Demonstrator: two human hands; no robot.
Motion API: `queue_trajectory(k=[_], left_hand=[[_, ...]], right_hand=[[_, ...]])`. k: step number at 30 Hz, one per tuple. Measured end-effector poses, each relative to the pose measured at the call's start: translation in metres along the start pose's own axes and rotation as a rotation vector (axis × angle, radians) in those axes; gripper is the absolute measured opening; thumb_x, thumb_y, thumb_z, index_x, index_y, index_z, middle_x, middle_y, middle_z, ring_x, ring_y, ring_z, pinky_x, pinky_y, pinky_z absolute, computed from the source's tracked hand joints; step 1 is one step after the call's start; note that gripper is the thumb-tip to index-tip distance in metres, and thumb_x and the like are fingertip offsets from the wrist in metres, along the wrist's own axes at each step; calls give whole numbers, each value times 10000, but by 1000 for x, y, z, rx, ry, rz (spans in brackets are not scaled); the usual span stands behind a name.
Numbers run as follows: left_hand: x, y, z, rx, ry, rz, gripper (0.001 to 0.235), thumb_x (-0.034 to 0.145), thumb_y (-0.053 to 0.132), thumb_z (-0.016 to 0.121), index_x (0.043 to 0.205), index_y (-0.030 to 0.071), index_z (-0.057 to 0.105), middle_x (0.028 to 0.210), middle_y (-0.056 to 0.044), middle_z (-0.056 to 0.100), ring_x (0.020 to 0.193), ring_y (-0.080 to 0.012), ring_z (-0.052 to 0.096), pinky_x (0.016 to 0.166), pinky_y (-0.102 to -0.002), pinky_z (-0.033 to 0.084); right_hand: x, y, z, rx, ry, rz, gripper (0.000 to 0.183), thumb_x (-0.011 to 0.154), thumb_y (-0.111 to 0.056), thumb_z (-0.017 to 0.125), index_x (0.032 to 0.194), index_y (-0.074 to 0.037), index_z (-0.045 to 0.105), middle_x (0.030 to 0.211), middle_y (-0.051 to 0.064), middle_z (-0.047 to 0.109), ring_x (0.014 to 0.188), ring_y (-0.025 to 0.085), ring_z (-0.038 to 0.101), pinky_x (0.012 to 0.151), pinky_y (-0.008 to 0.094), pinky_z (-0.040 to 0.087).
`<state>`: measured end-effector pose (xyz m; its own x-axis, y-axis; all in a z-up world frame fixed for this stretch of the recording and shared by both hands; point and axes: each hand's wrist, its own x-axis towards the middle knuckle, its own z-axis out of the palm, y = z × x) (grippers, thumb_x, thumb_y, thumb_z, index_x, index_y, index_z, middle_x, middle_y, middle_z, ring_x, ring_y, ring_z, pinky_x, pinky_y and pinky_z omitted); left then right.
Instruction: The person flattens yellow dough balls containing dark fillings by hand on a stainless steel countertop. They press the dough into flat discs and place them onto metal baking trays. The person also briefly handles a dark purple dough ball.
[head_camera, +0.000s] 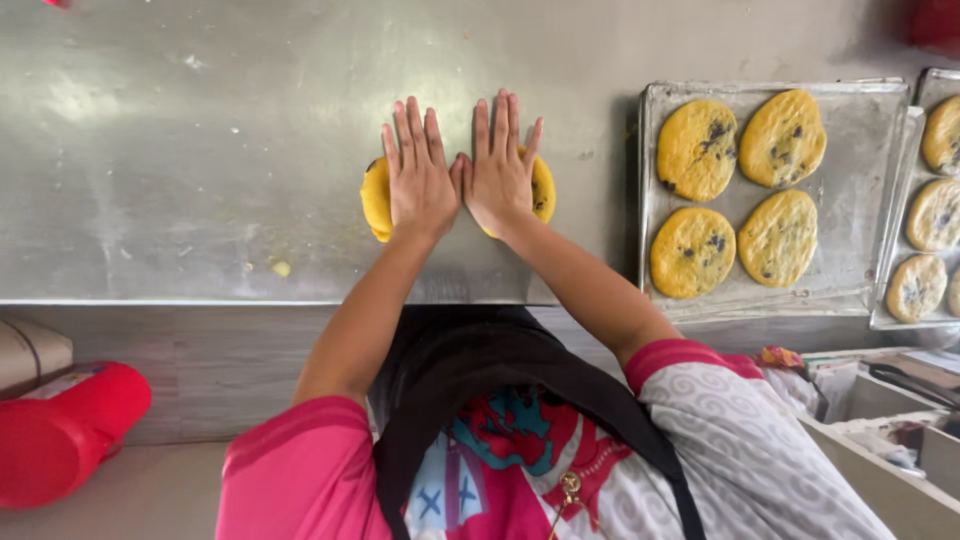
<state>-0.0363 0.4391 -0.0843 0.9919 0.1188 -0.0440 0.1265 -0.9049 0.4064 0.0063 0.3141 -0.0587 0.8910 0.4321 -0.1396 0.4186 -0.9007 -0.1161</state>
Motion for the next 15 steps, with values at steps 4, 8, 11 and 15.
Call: queue_trajectory(k=[4,8,11,15], left_hand=[[-23,3,-4,29,61,19,782,1095,426,408,1594,-133,185,1698,-293,74,1579,-427,13,1275,-558,9],[-15,-5,-10,-9,54,40,834,1086,481,423,1590,-138,180,1692,-305,71,1581,-437,11,1286,-557,16],[-20,-9,-1,31,26,36,834,1083,472,433,1608,-127,184,1684,-329,64,1574,-456,-1,1288,-555,21],[-33,-12,1,53,-8,34,848,1094,483,439,1612,-132,171,1696,-326,55,1581,-459,-9,1293,-560,18]], right_hand=[[-9,3,-4,44,31,-53,775,1040,-365,474,1629,30,160,1702,250,62,1598,363,18,1250,636,-27],[-16,5,-4,96,0,-99,817,1012,-414,500,1593,48,156,1685,245,73,1582,357,24,1235,639,-23],[-23,5,8,56,-30,-74,798,1022,-392,492,1610,38,166,1687,272,72,1580,381,4,1256,603,-7],[-18,15,20,71,-15,-132,817,1039,-415,474,1627,62,169,1696,271,100,1594,391,21,1279,573,8]])
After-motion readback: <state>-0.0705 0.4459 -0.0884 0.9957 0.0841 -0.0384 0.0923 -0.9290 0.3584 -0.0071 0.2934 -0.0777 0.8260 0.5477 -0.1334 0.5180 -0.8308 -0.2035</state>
